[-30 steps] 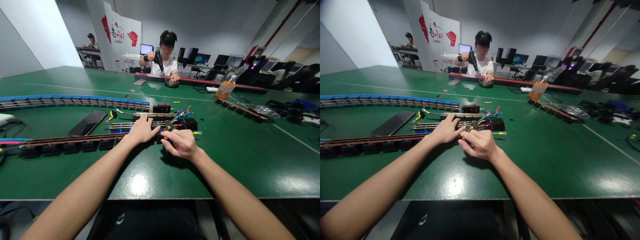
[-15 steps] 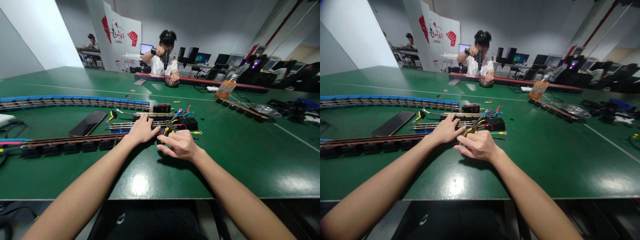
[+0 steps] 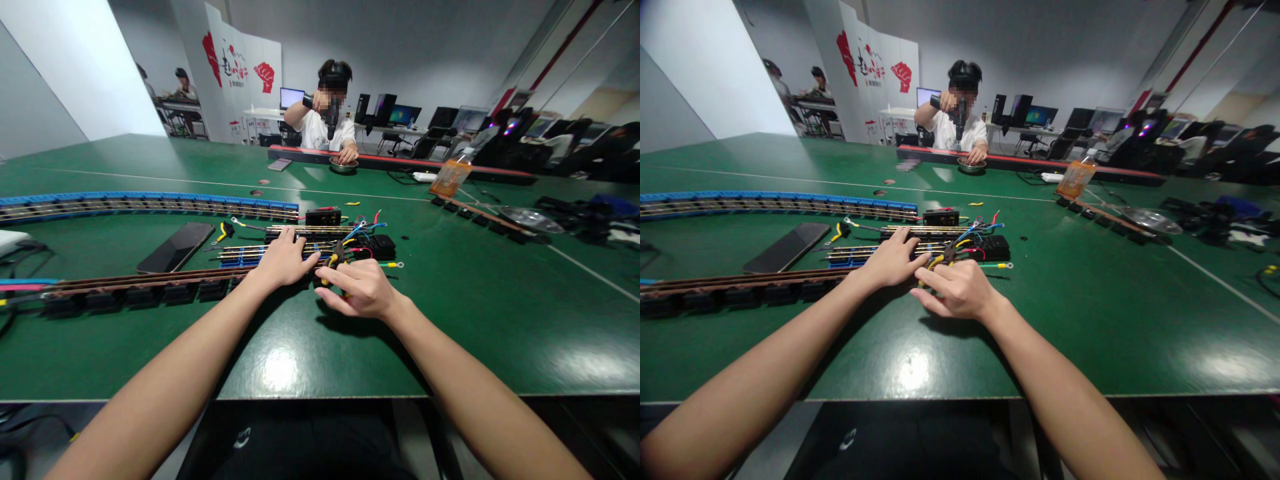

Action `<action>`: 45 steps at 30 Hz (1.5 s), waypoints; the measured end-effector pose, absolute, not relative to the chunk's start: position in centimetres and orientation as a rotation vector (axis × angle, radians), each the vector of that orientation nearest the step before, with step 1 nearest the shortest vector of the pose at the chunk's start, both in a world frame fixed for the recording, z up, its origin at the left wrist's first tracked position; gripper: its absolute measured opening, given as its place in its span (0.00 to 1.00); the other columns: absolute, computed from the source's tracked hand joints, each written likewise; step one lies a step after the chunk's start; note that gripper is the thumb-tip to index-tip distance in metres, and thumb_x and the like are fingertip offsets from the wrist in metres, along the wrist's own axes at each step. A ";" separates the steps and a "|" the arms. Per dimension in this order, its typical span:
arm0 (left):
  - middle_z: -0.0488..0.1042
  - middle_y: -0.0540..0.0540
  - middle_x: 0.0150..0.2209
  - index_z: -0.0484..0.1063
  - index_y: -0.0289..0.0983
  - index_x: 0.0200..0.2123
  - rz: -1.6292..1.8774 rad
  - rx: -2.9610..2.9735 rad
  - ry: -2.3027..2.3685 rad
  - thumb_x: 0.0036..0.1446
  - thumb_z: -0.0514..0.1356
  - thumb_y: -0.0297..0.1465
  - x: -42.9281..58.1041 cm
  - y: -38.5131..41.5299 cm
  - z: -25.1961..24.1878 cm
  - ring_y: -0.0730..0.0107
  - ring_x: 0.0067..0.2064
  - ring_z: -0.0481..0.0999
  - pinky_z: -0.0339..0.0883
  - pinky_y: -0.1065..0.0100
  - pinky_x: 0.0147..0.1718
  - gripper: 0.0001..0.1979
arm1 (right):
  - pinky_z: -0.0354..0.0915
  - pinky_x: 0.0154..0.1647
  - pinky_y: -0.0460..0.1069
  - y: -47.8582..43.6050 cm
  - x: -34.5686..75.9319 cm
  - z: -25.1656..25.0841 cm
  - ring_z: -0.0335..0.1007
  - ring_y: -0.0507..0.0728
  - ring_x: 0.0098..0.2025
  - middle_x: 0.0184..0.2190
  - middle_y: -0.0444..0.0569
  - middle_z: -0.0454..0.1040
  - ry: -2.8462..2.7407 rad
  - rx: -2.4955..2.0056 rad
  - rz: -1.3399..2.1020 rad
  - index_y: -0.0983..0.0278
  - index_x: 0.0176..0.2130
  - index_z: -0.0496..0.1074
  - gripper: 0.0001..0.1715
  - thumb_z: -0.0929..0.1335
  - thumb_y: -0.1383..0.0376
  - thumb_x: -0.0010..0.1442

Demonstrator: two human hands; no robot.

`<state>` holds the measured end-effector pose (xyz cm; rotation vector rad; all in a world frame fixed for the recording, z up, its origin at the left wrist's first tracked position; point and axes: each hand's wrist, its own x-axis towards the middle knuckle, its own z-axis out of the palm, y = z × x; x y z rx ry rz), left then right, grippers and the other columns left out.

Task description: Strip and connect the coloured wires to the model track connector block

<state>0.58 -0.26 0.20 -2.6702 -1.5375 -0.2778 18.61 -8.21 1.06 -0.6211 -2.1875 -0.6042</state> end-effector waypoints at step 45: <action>0.58 0.31 0.68 0.70 0.30 0.58 -0.276 -2.676 -1.543 0.67 0.44 0.50 0.6 -0.3 0.2 0.48 0.70 0.57 0.57 0.54 0.64 0.33 | 0.74 0.31 0.48 -7.9 20.2 1.5 0.79 0.54 0.31 0.30 0.45 0.79 -1.367 -0.858 0.074 0.62 0.47 0.73 0.12 0.66 0.61 0.65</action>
